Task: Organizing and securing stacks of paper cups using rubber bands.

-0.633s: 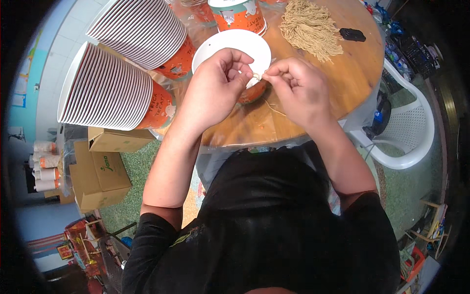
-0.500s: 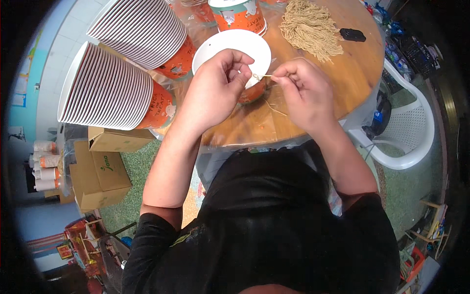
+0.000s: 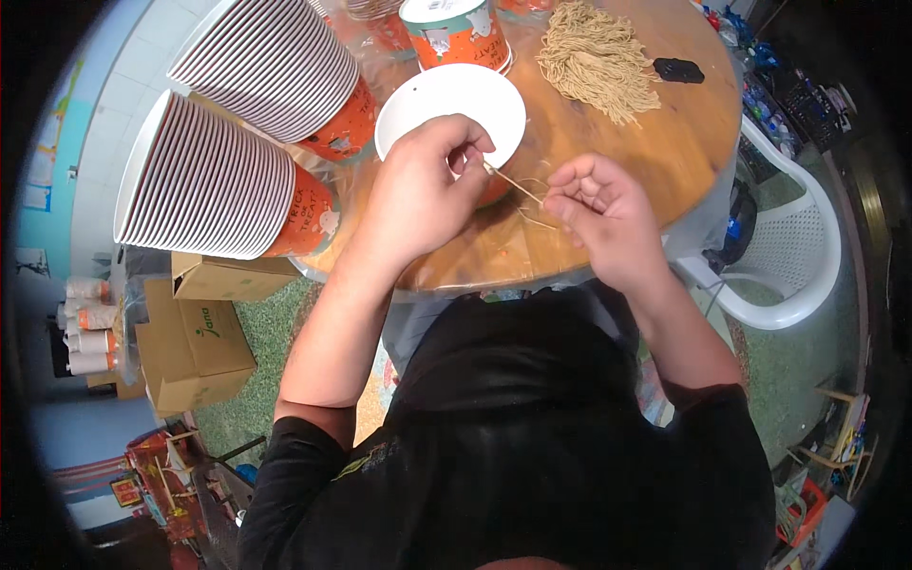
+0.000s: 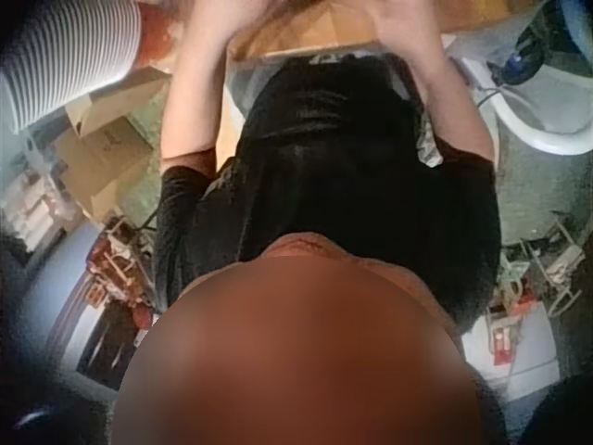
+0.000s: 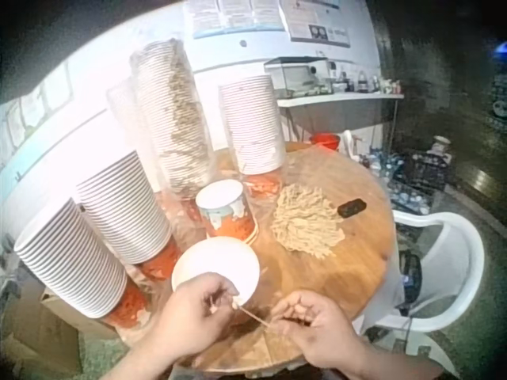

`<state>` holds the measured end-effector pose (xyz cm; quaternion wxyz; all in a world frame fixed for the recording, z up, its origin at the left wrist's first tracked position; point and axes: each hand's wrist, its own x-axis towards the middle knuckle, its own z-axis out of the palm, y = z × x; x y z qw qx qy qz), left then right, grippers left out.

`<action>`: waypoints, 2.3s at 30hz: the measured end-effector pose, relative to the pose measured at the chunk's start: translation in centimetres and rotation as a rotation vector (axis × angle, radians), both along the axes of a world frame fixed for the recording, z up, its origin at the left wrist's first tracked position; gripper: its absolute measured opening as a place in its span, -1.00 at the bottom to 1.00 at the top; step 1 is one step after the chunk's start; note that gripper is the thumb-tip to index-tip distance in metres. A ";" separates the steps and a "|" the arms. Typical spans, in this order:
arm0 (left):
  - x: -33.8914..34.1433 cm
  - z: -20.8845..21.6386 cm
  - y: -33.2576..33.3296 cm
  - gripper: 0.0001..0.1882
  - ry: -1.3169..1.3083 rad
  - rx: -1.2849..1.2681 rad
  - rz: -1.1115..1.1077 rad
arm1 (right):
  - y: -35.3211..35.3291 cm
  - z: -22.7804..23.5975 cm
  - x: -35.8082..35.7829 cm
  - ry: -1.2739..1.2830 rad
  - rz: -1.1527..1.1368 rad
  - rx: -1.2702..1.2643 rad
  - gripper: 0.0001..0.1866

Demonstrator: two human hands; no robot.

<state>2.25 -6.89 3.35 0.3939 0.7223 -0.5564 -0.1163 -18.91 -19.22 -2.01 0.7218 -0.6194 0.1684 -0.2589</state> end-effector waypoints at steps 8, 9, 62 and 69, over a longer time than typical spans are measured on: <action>0.2 -0.7 0.7 -0.76 -0.339 -0.237 -0.251 | 0.4 -1.0 -0.1 0.196 0.118 -0.065 -0.79; 0.2 -1.1 0.6 -0.81 -0.382 -0.208 -0.205 | 0.6 -0.6 -0.1 0.196 0.118 -0.072 -0.79; 2.6 -4.8 7.3 -0.72 -0.442 -0.378 0.032 | -2.7 3.2 -1.6 -0.551 0.405 0.614 -0.69; 4.4 -3.9 9.7 -0.66 -0.487 -0.539 0.111 | -1.3 2.4 -0.6 -0.484 0.358 0.592 -0.68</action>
